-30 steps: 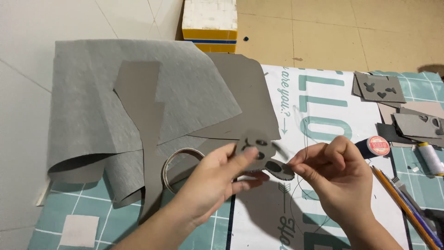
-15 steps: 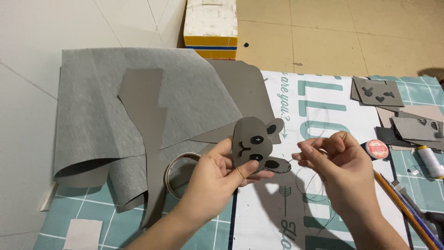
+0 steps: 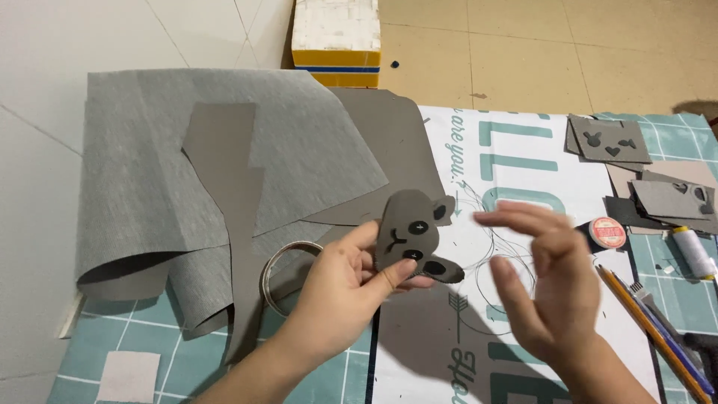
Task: Hand-sewing the edges of a grey felt rabbit face cutout using a needle and thread.
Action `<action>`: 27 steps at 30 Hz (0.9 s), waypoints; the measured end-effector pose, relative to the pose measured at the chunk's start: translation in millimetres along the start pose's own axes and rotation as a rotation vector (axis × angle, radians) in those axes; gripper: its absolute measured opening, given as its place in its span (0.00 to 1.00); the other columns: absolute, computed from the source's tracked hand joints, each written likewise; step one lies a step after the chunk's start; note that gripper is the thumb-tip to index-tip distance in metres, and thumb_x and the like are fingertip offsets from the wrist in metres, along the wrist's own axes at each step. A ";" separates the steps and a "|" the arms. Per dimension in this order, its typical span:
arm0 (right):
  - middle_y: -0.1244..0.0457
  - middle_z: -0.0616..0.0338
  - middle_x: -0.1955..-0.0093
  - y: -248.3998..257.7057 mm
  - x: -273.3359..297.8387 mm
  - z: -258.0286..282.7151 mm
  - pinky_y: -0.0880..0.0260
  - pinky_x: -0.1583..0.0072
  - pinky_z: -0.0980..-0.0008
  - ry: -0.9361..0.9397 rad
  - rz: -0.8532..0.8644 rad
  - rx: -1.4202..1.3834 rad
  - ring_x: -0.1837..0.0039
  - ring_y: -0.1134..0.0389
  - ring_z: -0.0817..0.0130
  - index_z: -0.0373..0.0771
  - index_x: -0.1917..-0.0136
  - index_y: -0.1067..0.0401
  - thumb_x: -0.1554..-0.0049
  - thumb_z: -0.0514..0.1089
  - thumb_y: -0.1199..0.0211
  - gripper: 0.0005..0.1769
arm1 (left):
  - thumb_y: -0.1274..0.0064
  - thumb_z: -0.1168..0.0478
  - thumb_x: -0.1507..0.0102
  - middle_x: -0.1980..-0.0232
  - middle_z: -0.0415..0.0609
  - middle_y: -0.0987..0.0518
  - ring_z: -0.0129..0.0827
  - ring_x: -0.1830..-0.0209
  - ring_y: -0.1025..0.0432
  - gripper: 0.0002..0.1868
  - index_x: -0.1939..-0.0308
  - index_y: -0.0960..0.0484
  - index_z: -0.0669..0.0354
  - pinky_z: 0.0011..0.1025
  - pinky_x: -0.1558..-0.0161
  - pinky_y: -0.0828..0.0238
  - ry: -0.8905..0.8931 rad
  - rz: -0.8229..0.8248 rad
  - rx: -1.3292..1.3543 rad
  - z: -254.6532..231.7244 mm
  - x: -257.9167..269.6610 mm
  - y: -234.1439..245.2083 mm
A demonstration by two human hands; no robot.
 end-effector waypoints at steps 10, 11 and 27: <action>0.25 0.68 0.61 -16.1 21.1 -32.3 0.36 0.54 0.73 -0.408 0.193 -0.087 0.57 0.26 0.72 0.46 0.61 0.56 0.42 0.37 0.38 0.24 | 0.44 0.63 0.37 0.55 0.52 0.12 0.41 0.59 0.12 0.18 0.44 0.21 0.63 0.29 0.50 0.13 -0.024 0.006 0.002 -11.3 5.5 -1.3; 0.25 0.68 0.61 -16.6 22.6 -35.9 0.35 0.54 0.74 -0.440 0.193 -0.076 0.58 0.25 0.73 0.45 0.62 0.55 0.43 0.38 0.37 0.25 | 0.47 0.59 0.37 0.44 0.48 0.15 0.34 0.54 0.14 0.28 0.34 0.35 0.55 0.24 0.55 0.19 -0.070 -0.045 -0.176 -15.7 6.9 2.3; 0.25 0.56 0.60 -24.1 14.7 -9.1 0.37 0.53 0.71 -0.216 0.202 -0.311 0.64 0.36 0.72 0.46 0.63 0.53 0.46 0.37 0.33 0.26 | 0.48 0.55 0.32 0.56 0.37 0.20 0.44 0.30 0.33 0.07 0.61 0.24 0.51 0.82 0.31 0.73 -0.828 0.161 -1.005 -34.4 22.3 -16.4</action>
Point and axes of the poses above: each hand's wrist, its own x-axis away from the middle knuckle, its own y-axis out of the back of the hand, z = x × y, the point moved 6 cm from there along -x, towards the middle knuckle
